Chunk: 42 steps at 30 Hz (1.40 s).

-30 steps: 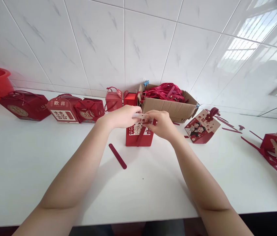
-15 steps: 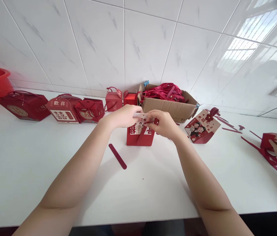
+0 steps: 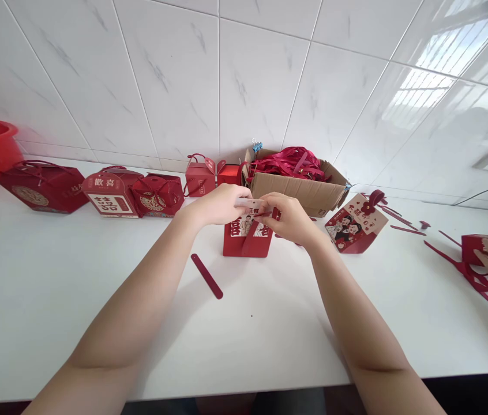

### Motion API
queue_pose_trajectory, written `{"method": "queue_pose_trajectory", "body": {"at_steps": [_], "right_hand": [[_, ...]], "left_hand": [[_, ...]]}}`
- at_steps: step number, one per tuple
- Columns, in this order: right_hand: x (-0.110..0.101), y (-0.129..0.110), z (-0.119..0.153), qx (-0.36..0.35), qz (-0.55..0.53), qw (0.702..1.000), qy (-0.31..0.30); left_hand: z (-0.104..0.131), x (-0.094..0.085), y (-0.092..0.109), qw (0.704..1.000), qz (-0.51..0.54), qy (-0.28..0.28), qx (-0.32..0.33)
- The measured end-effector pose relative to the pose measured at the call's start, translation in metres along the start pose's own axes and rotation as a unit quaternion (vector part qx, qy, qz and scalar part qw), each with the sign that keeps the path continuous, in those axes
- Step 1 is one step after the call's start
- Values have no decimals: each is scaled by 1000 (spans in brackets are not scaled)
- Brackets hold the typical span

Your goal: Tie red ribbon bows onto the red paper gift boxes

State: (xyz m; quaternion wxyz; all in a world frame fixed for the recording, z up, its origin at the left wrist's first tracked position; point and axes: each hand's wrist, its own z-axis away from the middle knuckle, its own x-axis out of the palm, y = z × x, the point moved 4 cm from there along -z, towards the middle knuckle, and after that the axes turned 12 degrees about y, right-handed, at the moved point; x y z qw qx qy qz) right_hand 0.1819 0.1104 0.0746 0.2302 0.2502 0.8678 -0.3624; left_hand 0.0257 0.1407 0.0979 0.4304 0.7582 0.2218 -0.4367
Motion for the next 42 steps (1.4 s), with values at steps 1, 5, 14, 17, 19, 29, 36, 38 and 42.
{"method": "queue_pose_trajectory", "body": {"at_steps": [1, 5, 14, 17, 19, 29, 36, 38, 42], "right_hand": [[0, 0, 0, 1, 1, 1000, -1], [1, -1, 0, 8, -3, 1000, -5], [0, 1, -1, 30, -57, 997, 39], [2, 2, -2, 24, -78, 995, 65], [2, 3, -2, 13, -82, 993, 84], [3, 6, -2, -6, -71, 991, 110], [5, 11, -2, 4, -101, 988, 113], [5, 12, -2, 18, -113, 987, 111], [6, 14, -2, 49, -120, 986, 100]], "left_hand": [[0, 0, 0, 1000, -4, 0, -4], [0, -1, 1, 1000, -13, -2, -15], [0, -1, 0, 1000, -7, 3, -23], [-1, 0, 0, 1000, -5, 1, -12], [-2, 0, 0, 1000, 0, 0, -6], [-1, 2, 2, 1000, 0, 15, 9], [-2, 7, -3, 1000, 15, 8, 5], [-1, 8, -3, 1000, 19, 10, 6], [0, 8, -1, 1000, 28, 11, 5]]}}
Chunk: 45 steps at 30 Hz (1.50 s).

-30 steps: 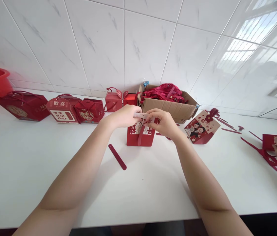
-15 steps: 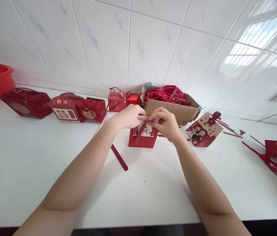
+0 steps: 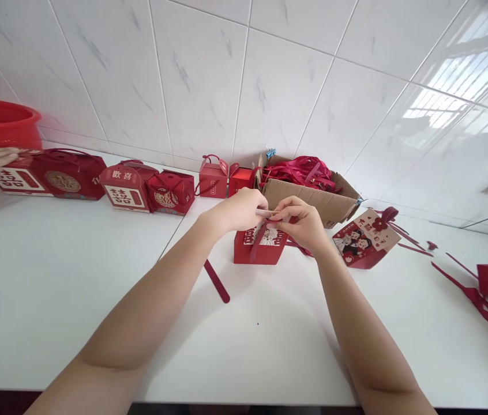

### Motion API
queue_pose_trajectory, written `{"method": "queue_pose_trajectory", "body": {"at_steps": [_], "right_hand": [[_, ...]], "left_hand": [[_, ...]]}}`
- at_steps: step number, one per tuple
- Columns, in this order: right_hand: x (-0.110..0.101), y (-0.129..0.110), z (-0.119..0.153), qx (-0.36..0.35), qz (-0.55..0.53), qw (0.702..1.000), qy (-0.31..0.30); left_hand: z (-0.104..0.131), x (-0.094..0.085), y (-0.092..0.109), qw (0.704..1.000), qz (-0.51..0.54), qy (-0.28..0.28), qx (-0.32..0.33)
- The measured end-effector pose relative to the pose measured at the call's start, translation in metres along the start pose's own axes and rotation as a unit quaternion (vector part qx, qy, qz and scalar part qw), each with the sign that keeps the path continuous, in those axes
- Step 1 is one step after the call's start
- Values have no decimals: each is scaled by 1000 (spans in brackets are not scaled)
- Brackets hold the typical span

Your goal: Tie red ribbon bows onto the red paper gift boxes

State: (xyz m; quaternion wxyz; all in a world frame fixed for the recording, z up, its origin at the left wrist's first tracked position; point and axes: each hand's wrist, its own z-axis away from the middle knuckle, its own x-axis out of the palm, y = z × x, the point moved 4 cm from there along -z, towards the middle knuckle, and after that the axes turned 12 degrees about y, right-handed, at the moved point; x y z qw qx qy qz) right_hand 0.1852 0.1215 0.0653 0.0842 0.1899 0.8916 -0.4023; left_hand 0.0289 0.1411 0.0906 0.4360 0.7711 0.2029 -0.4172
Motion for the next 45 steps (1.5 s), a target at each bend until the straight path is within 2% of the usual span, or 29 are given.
{"method": "queue_pose_trajectory", "body": {"at_steps": [6, 11, 13, 16, 19, 22, 24, 28, 31, 36, 38, 39, 41, 43, 45], "right_hand": [[0, 1, -1, 30, -13, 999, 15], [0, 0, -1, 57, -34, 997, 26], [0, 0, -1, 77, -47, 995, 33], [2, 3, 0, 127, -20, 992, 10], [3, 6, 2, 160, 23, 987, 0], [2, 6, 2, 153, 32, 988, 16], [3, 6, 2, 147, 33, 989, 12], [3, 4, 0, 118, 30, 992, -5], [2, 4, -1, 110, 17, 994, -22], [1, 4, -2, 114, 12, 993, -31], [1, 4, -2, 105, 16, 994, -31], [1, 4, -2, 101, 20, 994, -32], [1, 4, -3, 96, 30, 994, -33], [0, 5, -4, 90, 39, 995, -31], [0, 5, -4, 89, 39, 995, -29]], "left_hand": [[2, -1, 0, 1000, -4, -7, -12], [0, 1, 1, 1000, 5, -14, 8], [-1, 1, 1, 1000, -2, -12, 16], [-1, -2, 0, 1000, -4, -18, 17], [4, -8, 1, 998, -16, -65, 12], [8, -11, 7, 993, -33, -116, 12], [8, -11, 9, 994, -42, -99, -1], [5, -8, 11, 998, -49, -30, -13], [6, -9, 11, 999, -26, -22, -5], [8, -26, 10, 996, -58, 62, -1], [9, -33, 5, 992, -86, 83, -29], [10, -36, 1, 991, -101, 77, -51], [13, -41, -6, 989, -122, 31, -83], [17, -47, -10, 990, -117, -22, -79], [21, -56, -10, 994, -84, -32, -64]]}}
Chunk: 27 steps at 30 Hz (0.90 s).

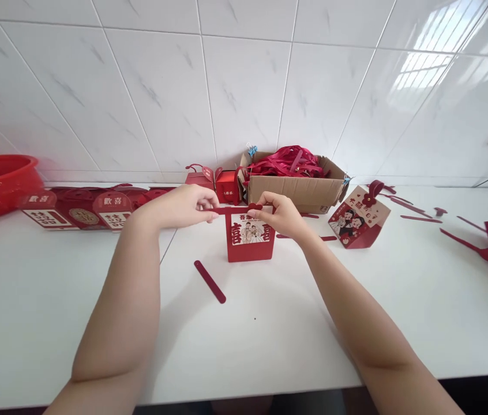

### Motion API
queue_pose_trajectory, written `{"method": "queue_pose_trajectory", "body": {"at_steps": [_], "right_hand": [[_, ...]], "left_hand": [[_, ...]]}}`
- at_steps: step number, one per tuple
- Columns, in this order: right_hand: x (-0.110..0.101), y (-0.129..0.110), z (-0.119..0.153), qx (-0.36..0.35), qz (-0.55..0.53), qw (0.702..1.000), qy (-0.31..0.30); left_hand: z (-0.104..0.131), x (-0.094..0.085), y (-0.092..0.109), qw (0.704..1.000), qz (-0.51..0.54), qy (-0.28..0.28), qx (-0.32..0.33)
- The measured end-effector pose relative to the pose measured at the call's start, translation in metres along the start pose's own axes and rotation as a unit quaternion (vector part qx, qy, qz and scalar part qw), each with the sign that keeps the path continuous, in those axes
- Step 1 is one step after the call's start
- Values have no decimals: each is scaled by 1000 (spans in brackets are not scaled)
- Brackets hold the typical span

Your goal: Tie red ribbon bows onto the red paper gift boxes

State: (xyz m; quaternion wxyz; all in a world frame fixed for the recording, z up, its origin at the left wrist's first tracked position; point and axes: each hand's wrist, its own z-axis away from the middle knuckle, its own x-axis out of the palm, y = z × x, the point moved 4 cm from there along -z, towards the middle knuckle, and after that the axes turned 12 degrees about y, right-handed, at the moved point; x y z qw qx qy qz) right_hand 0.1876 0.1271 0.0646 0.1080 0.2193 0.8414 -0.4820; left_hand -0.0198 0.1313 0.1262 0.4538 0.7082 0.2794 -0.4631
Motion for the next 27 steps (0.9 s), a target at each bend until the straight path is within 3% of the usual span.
{"method": "queue_pose_trajectory", "body": {"at_steps": [3, 7, 12, 20, 24, 27], "right_hand": [[0, 0, 1, 11, -12, 1000, -6], [1, -1, 1, 11, -26, 999, -15], [0, -1, 1, 5, -15, 1000, -15], [1, -2, 2, -41, -22, 999, 16], [-5, -18, 6, -119, 1, 992, 39], [-10, -35, 12, -180, 22, 982, 43]], "left_hand": [[4, -14, 1, 994, 66, 91, 5], [0, -17, 8, 953, 154, 259, 28], [-10, 1, 22, 903, 263, 336, 44], [-11, 6, 25, 910, 240, 327, 82], [-10, 7, 28, 924, 258, 259, 112], [-10, 10, 26, 945, 210, 212, 135]]}}
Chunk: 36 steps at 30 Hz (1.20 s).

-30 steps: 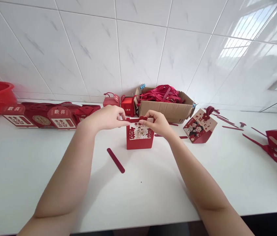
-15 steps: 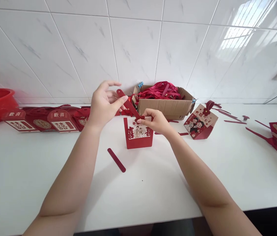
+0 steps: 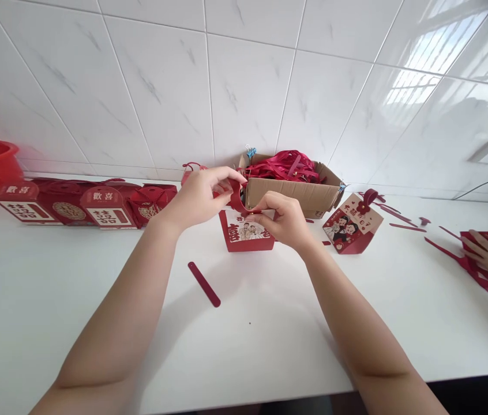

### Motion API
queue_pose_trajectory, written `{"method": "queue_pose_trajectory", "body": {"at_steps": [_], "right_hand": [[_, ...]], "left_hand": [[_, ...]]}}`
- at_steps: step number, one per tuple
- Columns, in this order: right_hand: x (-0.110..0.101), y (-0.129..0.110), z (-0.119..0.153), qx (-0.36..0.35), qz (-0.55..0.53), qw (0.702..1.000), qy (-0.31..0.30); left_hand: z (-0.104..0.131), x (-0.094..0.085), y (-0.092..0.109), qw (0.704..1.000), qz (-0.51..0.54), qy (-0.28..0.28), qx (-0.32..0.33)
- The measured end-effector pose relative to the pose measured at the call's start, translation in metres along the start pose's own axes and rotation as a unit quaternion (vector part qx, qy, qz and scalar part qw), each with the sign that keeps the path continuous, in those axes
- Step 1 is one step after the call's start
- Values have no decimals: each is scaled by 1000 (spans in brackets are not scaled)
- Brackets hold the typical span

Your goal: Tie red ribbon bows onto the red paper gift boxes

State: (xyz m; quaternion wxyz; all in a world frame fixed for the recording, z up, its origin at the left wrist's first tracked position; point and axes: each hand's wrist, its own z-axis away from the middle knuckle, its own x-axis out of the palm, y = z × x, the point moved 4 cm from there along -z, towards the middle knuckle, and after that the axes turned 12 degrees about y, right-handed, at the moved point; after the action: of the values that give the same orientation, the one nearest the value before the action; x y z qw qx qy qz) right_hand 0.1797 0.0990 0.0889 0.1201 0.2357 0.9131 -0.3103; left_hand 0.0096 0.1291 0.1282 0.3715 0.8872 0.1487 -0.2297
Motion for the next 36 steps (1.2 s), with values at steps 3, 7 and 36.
{"method": "queue_pose_trajectory", "body": {"at_steps": [3, 7, 36], "right_hand": [[-3, -13, 1, -42, 11, 999, -2], [-2, -19, 4, -81, 36, 996, -16], [-12, -27, 0, -119, 12, 992, 44]], "left_hand": [[0, -1, -4, 997, -66, -20, 40], [2, -4, 0, 998, -64, -10, 21], [9, -4, 24, 997, 9, -66, 33]]}}
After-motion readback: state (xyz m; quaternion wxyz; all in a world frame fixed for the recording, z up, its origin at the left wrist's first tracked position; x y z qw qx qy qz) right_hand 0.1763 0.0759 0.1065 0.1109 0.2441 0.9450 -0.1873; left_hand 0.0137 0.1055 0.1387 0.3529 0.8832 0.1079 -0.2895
